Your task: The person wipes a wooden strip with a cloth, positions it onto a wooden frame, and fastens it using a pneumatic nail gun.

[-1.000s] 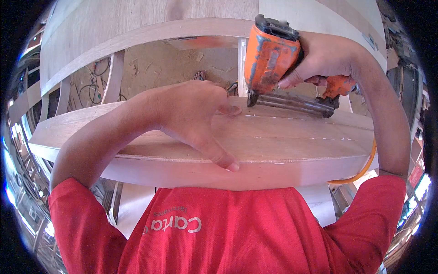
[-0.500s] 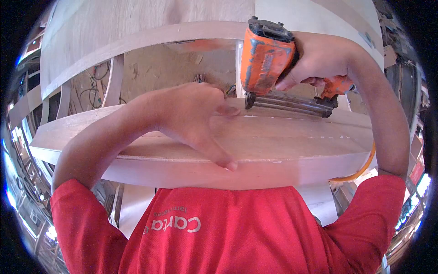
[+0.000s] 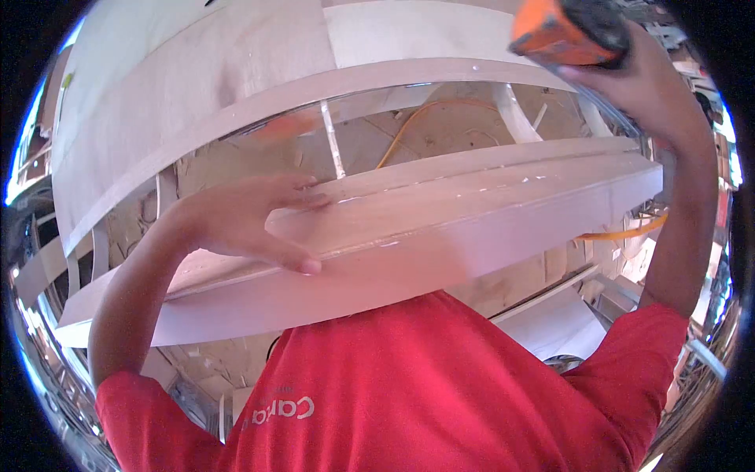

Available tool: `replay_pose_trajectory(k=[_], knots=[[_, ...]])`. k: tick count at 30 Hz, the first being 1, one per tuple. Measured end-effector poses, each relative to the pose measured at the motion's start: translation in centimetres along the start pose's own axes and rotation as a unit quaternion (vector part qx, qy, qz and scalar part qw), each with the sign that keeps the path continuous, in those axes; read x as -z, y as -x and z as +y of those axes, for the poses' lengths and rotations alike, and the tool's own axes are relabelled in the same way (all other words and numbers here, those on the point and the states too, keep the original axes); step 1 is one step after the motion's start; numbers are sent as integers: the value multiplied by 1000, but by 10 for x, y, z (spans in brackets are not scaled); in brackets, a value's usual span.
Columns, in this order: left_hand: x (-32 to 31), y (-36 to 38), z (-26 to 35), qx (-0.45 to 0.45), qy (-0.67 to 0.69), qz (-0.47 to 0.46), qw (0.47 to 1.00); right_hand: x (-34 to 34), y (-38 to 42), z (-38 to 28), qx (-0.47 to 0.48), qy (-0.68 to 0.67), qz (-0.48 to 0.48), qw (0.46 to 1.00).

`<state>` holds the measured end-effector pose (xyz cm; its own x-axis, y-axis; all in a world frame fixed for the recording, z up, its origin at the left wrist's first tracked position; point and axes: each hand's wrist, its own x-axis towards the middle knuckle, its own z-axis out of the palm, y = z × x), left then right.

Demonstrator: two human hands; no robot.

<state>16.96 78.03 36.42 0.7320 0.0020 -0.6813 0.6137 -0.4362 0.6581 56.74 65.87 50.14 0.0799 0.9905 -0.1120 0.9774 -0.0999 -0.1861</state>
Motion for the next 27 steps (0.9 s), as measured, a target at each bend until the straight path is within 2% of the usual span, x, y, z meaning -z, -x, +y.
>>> replay_pose_trajectory(k=[1,3,6,7,10,12,13,14,16,18,21,23,26,27], knots=[[2,3,-1,-5,-8,2,1000,7,18,-3,-63,-29,52,996],[7,7,0,-42,74,19,996,26,53,-7,-128,-54,116,983],[25,17,17,-93,74,70,990,54,104,10,-242,28,119,962],[30,15,21,-100,60,65,991,60,127,26,-252,-9,141,957],[46,2,47,-161,81,84,980,66,174,21,-255,-60,279,924],[57,-3,82,-117,74,39,990,85,201,30,-456,-2,156,876],[59,-20,83,-136,53,48,988,75,216,35,-401,-21,235,885],[61,-36,84,-154,32,57,986,81,229,42,-401,-19,239,884],[62,-66,99,-135,66,136,979,81,253,58,-428,-53,220,875],[65,-97,129,-135,106,136,976,74,274,70,-424,-85,238,870],[70,-162,171,-170,43,113,978,72,307,125,-465,-95,241,846],[69,-207,206,-137,-21,129,982,71,337,179,-491,-78,219,840],[49,-266,247,-181,48,164,969,69,352,226,-479,-55,227,847],[49,-287,250,-172,41,157,972,69,362,249,-529,-36,193,826]])
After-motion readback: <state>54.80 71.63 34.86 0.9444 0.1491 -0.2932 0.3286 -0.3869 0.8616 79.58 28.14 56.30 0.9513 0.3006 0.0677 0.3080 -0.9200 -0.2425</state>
